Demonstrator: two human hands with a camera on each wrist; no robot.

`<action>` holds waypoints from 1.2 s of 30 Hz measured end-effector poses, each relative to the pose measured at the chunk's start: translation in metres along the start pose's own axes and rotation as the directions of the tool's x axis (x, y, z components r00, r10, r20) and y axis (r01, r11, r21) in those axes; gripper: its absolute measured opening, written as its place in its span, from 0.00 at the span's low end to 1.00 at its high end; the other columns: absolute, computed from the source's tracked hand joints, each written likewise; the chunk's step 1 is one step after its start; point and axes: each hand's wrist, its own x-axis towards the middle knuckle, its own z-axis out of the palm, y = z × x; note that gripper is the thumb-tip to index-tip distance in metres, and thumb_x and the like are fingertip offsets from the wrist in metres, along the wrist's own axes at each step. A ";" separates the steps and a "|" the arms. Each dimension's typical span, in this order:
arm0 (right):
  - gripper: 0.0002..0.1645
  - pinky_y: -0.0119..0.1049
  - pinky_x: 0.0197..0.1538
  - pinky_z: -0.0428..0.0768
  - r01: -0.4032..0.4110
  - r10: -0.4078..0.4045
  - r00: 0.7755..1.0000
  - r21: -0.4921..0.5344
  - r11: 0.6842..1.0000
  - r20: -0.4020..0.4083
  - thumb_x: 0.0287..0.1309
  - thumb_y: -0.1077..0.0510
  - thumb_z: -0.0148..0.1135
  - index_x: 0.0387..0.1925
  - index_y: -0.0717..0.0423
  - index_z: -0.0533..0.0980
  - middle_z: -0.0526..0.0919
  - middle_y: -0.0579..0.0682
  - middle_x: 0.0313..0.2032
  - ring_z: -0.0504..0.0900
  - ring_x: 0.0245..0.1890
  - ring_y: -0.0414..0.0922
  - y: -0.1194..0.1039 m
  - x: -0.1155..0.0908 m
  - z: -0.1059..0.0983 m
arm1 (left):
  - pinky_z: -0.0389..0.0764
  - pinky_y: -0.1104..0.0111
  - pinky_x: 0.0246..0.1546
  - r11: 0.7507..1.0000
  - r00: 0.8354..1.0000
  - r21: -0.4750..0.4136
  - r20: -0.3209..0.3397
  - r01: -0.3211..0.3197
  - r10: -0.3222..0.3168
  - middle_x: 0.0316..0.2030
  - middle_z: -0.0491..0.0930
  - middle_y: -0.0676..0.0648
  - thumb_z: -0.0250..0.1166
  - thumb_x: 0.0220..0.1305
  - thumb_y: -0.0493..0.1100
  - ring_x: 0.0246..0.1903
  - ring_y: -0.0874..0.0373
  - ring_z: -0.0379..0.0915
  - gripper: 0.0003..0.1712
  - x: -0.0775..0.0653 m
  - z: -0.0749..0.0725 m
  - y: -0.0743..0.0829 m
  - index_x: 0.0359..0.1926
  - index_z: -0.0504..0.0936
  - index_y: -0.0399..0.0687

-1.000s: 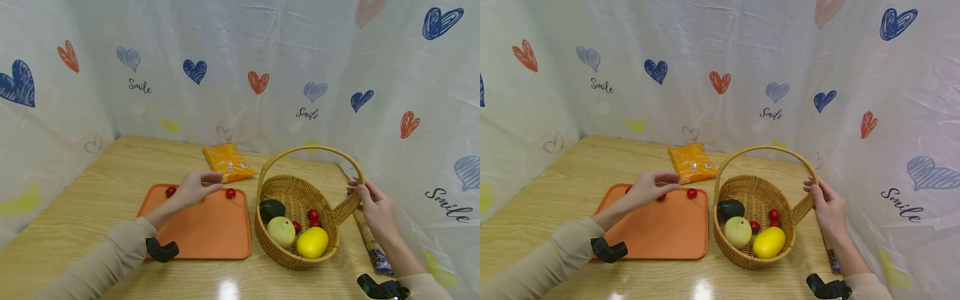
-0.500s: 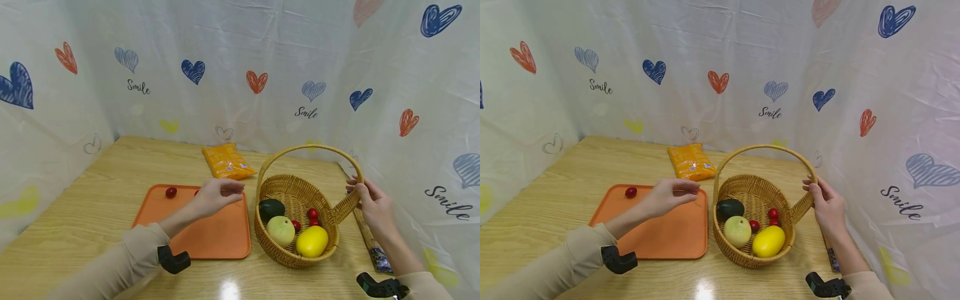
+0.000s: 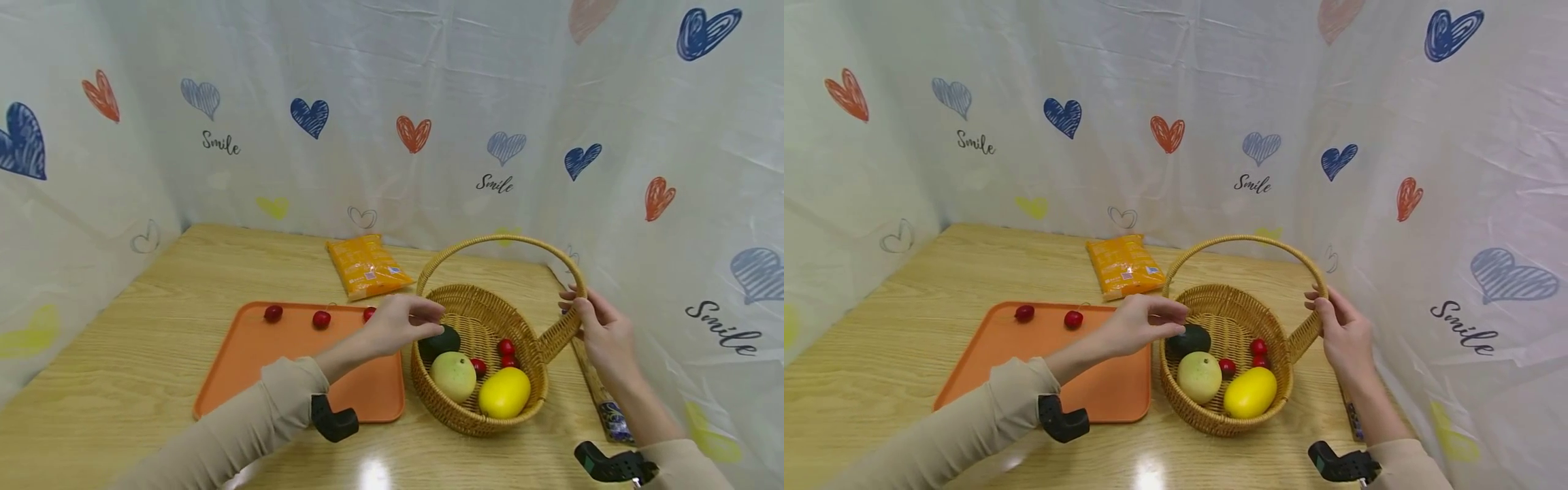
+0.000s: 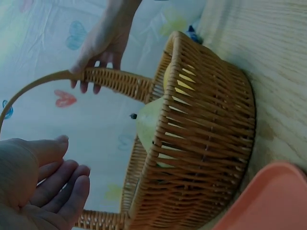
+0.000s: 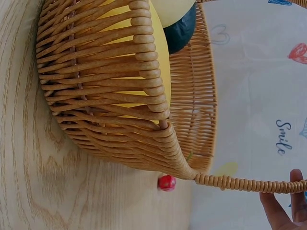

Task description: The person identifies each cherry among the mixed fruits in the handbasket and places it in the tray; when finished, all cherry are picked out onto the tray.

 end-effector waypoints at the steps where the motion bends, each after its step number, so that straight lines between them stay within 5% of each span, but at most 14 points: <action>1: 0.23 0.22 0.38 0.78 -0.001 0.001 1.000 -0.005 1.000 -0.002 0.69 0.50 0.48 0.61 0.53 0.72 0.81 0.36 0.43 0.78 0.45 0.33 0.000 0.000 0.000 | 0.77 0.74 0.43 1.000 1.000 0.002 0.007 0.001 -0.002 0.45 0.82 0.47 0.66 0.61 0.40 0.44 0.60 0.77 0.17 0.002 0.003 0.001 0.51 0.81 0.41; 17: 0.24 0.23 0.39 0.78 -0.011 0.010 1.000 -0.065 0.998 -0.022 0.69 0.48 0.48 0.61 0.53 0.72 0.81 0.36 0.42 0.78 0.46 0.34 -0.001 0.000 0.003 | 0.75 0.76 0.41 0.995 0.997 0.096 0.071 0.030 -0.036 0.43 0.83 0.51 0.66 0.61 0.43 0.40 0.66 0.77 0.16 0.028 0.032 0.012 0.50 0.82 0.46; 26: 0.25 0.23 0.39 0.78 -0.022 0.021 0.999 -0.043 0.999 -0.039 0.69 0.47 0.48 0.62 0.54 0.71 0.80 0.36 0.43 0.78 0.46 0.35 -0.001 -0.002 0.003 | 0.75 0.79 0.38 0.997 0.992 0.064 0.118 0.045 -0.052 0.44 0.83 0.50 0.67 0.60 0.44 0.39 0.69 0.76 0.17 0.060 0.065 0.020 0.50 0.82 0.44; 36: 0.25 0.24 0.40 0.78 -0.023 0.021 0.999 -0.070 0.997 -0.040 0.69 0.46 0.47 0.61 0.53 0.72 0.80 0.36 0.42 0.77 0.46 0.34 -0.005 -0.001 0.003 | 0.74 0.80 0.37 0.990 0.987 0.133 0.146 0.047 -0.067 0.44 0.83 0.50 0.66 0.61 0.43 0.39 0.68 0.77 0.18 0.081 0.094 0.025 0.52 0.81 0.41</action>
